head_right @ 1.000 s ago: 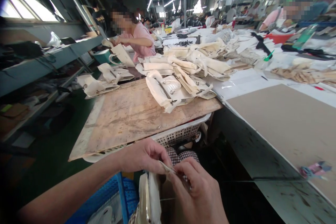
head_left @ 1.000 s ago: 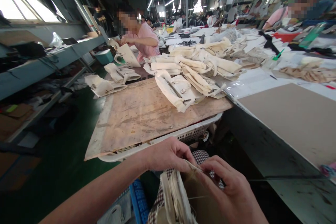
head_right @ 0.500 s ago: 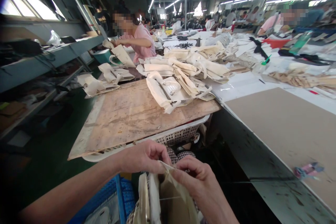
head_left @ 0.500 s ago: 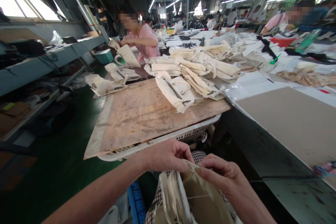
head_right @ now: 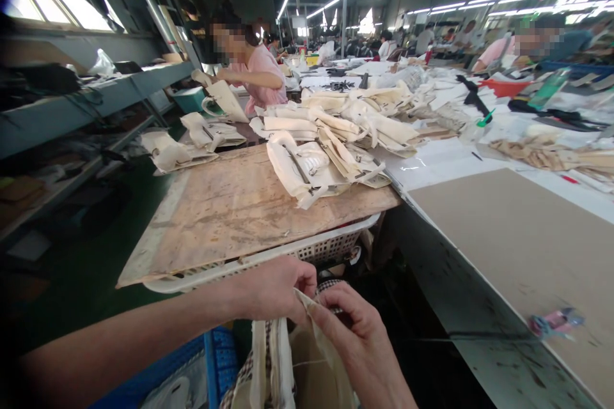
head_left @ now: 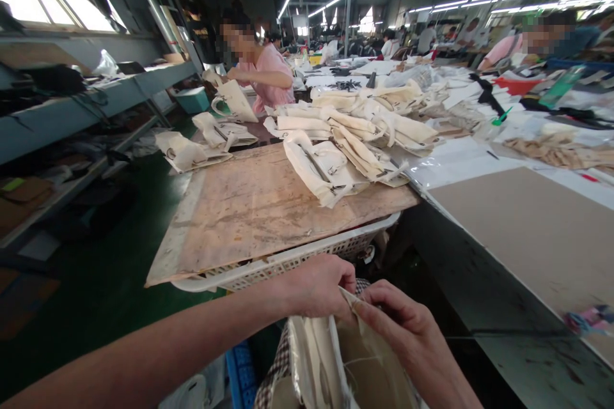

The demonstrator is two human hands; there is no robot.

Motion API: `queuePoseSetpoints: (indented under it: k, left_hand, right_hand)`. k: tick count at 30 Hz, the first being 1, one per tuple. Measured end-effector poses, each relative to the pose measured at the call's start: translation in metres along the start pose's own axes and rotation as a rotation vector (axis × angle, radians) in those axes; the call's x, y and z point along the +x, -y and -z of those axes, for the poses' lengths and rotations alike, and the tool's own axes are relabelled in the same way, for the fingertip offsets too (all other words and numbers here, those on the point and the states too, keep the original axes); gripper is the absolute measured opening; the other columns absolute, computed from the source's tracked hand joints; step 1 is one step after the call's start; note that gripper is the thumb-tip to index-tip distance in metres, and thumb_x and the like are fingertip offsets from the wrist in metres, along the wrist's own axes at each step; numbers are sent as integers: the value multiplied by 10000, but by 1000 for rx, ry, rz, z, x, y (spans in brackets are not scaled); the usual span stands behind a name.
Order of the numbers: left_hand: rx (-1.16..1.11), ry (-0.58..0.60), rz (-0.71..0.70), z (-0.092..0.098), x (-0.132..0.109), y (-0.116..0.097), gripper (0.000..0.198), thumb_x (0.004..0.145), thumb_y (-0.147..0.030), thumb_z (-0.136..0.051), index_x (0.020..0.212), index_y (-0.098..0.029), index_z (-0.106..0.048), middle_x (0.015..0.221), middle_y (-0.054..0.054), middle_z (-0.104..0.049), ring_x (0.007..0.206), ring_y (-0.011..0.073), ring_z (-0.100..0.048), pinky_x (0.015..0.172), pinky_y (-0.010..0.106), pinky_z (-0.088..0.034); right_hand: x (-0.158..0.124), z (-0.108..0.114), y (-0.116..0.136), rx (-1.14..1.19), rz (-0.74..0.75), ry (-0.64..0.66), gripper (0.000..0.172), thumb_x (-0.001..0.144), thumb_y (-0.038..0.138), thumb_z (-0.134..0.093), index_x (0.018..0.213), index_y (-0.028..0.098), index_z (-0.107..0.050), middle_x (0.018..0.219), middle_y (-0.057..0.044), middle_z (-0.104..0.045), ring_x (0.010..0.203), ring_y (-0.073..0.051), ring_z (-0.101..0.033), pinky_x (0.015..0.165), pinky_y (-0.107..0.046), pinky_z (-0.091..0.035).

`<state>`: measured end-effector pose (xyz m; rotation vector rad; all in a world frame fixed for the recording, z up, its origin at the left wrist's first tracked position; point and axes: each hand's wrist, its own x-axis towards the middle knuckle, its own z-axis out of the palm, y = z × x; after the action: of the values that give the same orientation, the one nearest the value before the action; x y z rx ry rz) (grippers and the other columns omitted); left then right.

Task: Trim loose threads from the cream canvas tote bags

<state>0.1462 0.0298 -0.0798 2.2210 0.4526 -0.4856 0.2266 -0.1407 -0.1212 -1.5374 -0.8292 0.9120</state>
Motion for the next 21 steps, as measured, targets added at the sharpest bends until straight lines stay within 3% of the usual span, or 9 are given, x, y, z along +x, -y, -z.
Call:
queuePoseSetpoints:
  k: [5,9,14,17,21]
  left_hand:
    - [326,-23,-39,1,-3,-15,251,615,-402,-766,732,-214,-647,630,-42,-619,607,150,-573,480,223,-300]
    - [555,-6,-88,-2,-2,-22,228,649,-337,-719,830,-206,-674,757,42,-720,716,258,-673,522,269,-391]
    - [600,30,-73,-4,2,-29,231,679,-236,-655,899,-177,-693,881,127,-750,866,353,-701,667,372,-513]
    - [572,37,-59,-4,3,-29,294,673,-282,-682,956,-202,-682,920,105,-747,899,338,-694,656,343,-512]
    - [499,73,-41,-5,0,-24,352,630,-286,-719,965,-205,-649,856,29,-714,758,231,-677,517,233,-432]
  right_hand:
    - [0,-3,-1,-35,60,-17,277,893,420,-594,733,204,-664,784,11,-567,733,-138,-522,642,-219,-388]
    - [1,-6,-4,-20,82,-13,274,891,429,-599,748,207,-671,800,4,-589,751,-149,-533,666,-231,-400]
    - [1,-4,-7,-55,73,-17,302,897,463,-574,787,195,-659,822,-2,-576,777,-157,-529,672,-242,-396]
    - [-1,-2,-4,-128,54,28,353,931,506,-484,835,192,-612,818,-4,-564,758,-159,-516,662,-256,-402]
    - [-2,-5,-1,-266,88,30,345,955,488,-418,898,193,-588,889,-33,-582,841,-185,-568,723,-280,-437]
